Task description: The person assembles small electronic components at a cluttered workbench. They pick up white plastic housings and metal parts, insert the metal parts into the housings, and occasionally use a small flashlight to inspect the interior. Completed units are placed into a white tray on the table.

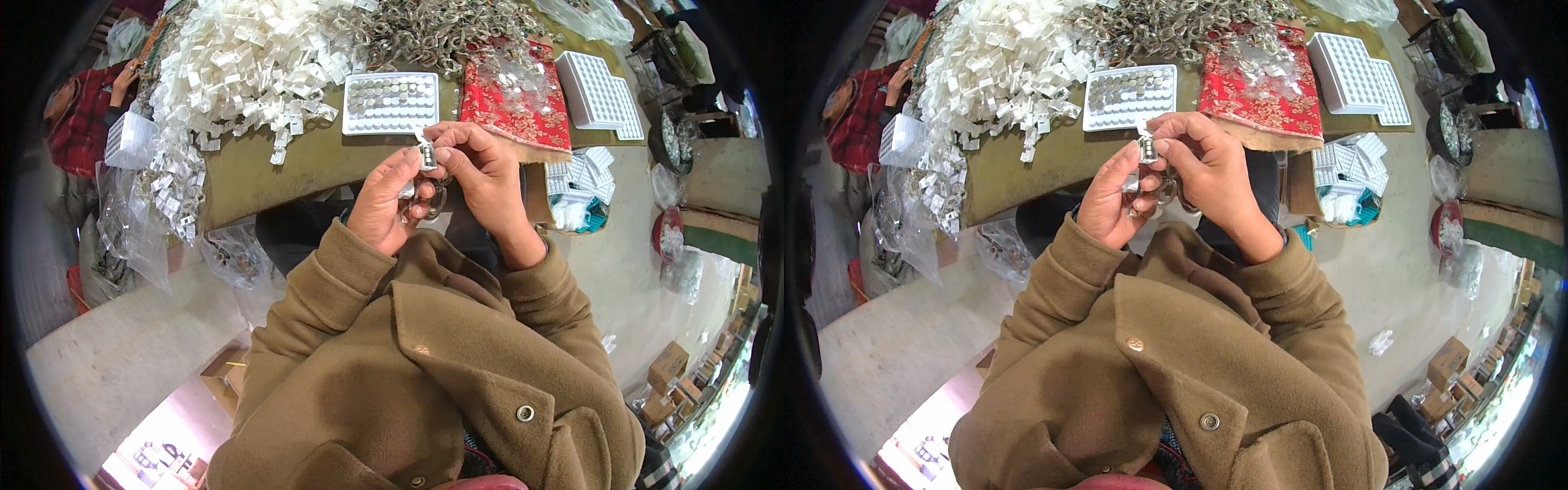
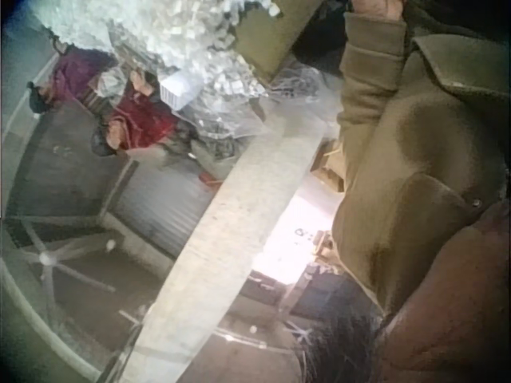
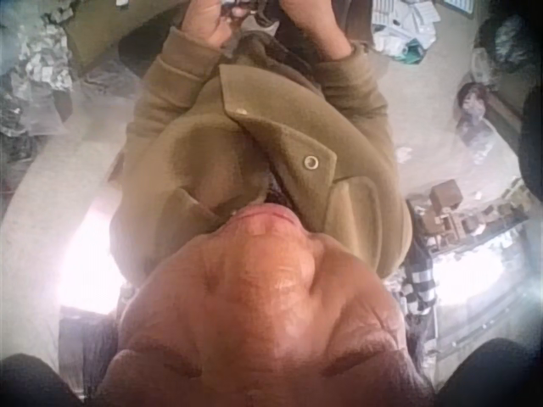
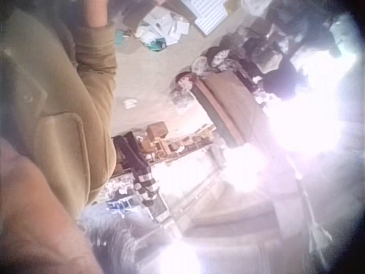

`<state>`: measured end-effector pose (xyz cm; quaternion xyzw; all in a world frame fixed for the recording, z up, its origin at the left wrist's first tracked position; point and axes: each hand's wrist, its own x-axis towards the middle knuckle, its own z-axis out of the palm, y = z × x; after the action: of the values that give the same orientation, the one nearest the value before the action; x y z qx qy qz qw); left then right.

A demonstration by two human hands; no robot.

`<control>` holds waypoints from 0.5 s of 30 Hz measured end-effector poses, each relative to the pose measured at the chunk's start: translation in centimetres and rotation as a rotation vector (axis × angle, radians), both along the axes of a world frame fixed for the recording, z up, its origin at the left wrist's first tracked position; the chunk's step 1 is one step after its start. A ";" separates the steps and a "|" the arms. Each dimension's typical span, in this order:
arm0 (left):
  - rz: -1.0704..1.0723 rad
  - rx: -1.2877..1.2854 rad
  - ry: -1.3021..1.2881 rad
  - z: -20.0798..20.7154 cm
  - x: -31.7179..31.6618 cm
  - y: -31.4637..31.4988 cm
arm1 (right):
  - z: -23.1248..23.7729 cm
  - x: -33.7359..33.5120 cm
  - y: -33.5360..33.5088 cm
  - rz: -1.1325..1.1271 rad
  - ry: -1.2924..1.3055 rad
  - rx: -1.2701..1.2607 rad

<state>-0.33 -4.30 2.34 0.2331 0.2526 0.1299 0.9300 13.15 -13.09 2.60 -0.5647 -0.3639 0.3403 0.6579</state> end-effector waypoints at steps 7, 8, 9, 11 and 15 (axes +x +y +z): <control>-0.009 -0.060 -0.033 -0.8 -1.5 0.6 | -0.2 3.0 0.0 -0.203 -0.048 -0.035; -0.029 -0.085 -0.081 -0.9 -1.8 0.9 | -0.1 4.4 0.0 -0.292 -0.318 -0.167; -0.026 -0.088 -0.077 -1.1 -2.0 0.8 | -0.2 5.4 -0.2 -0.391 -0.589 -0.333; -0.024 -0.089 -0.075 -1.3 -1.8 0.8 | -0.4 7.1 -1.1 -0.370 -0.755 -0.415; -0.114 -0.008 -0.016 -1.4 -1.3 -0.1 | -1.6 9.1 -1.7 -0.322 -1.033 -0.635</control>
<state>-1.63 -4.39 0.89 0.2426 0.2317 0.0775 0.9389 22.23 -14.82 1.00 -0.8719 -0.4265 0.0115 0.2403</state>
